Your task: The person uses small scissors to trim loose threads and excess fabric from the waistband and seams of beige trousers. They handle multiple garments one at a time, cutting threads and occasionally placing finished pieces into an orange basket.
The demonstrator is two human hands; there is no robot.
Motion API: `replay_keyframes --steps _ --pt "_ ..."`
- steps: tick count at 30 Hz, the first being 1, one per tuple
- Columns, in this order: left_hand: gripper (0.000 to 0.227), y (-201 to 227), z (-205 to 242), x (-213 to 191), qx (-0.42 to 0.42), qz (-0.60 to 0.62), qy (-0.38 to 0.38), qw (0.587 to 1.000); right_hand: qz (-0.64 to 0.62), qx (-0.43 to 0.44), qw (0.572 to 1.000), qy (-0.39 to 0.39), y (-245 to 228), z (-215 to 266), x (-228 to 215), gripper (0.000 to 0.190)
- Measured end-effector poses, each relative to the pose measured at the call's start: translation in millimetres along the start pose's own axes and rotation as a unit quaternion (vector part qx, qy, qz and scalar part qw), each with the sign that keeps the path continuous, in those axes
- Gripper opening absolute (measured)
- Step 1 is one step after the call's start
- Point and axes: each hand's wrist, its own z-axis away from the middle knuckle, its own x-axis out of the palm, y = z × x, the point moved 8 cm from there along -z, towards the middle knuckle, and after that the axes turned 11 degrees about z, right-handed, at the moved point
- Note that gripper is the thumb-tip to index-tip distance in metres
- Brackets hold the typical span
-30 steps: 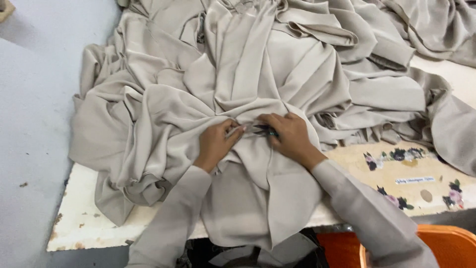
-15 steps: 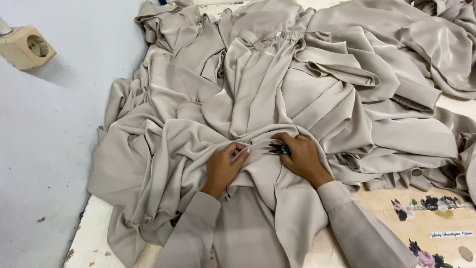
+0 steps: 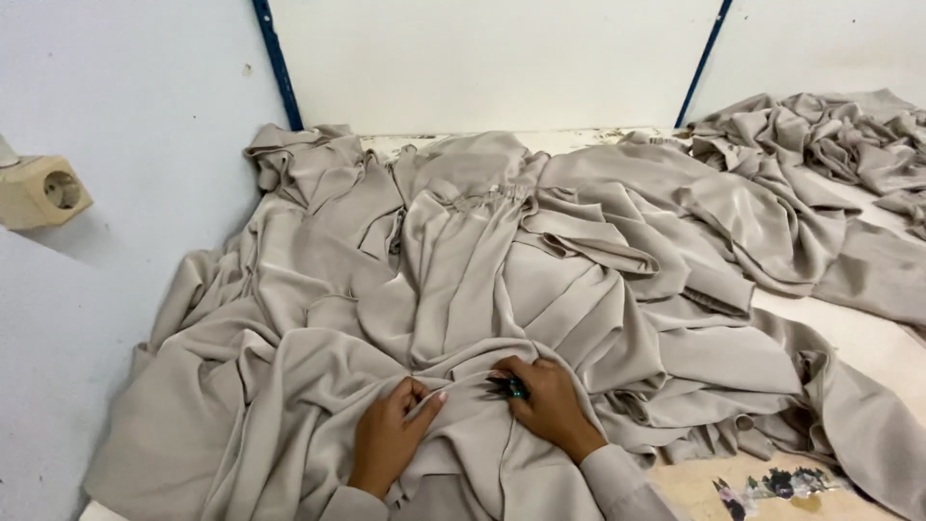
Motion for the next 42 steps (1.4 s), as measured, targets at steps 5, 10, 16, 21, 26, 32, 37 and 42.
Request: replay_keyframes --steps 5,10,16,21,26,32,37,42 --pt "0.028 4.5 4.6 -0.3 -0.012 0.053 -0.035 0.998 0.038 0.013 0.998 -0.049 13.0 4.4 21.3 0.041" --pt "0.017 1.2 6.7 -4.0 0.004 0.045 -0.004 0.999 0.013 0.014 0.999 -0.043 18.9 6.5 28.0 0.036" --pt "0.018 -0.3 1.6 5.9 0.004 0.046 -0.024 0.999 0.015 0.034 0.998 -0.049 28.4 9.3 26.0 0.034" --pt "0.019 -20.6 -4.6 15.5 0.058 0.147 -0.024 0.987 0.004 0.042 0.999 0.008 17.2 8.3 9.6 0.034" --pt "0.023 -18.9 0.0 19.5 0.058 0.351 -0.027 0.934 -0.094 0.061 0.991 0.068 14.1 6.0 -8.0 0.032" --pt "0.017 -9.5 0.6 18.3 0.052 0.405 -0.032 0.912 -0.173 0.055 0.975 0.130 9.1 4.9 -26.1 0.018" --pt "0.017 10.1 7.5 15.6 0.043 0.482 -0.038 0.875 -0.151 0.033 0.979 0.131 -6.5 1.1 -32.5 0.018" --pt "0.025 8.9 10.4 24.0 0.005 0.541 -0.059 0.839 -0.161 0.040 0.979 0.121 -6.0 -0.5 -33.6 0.014"
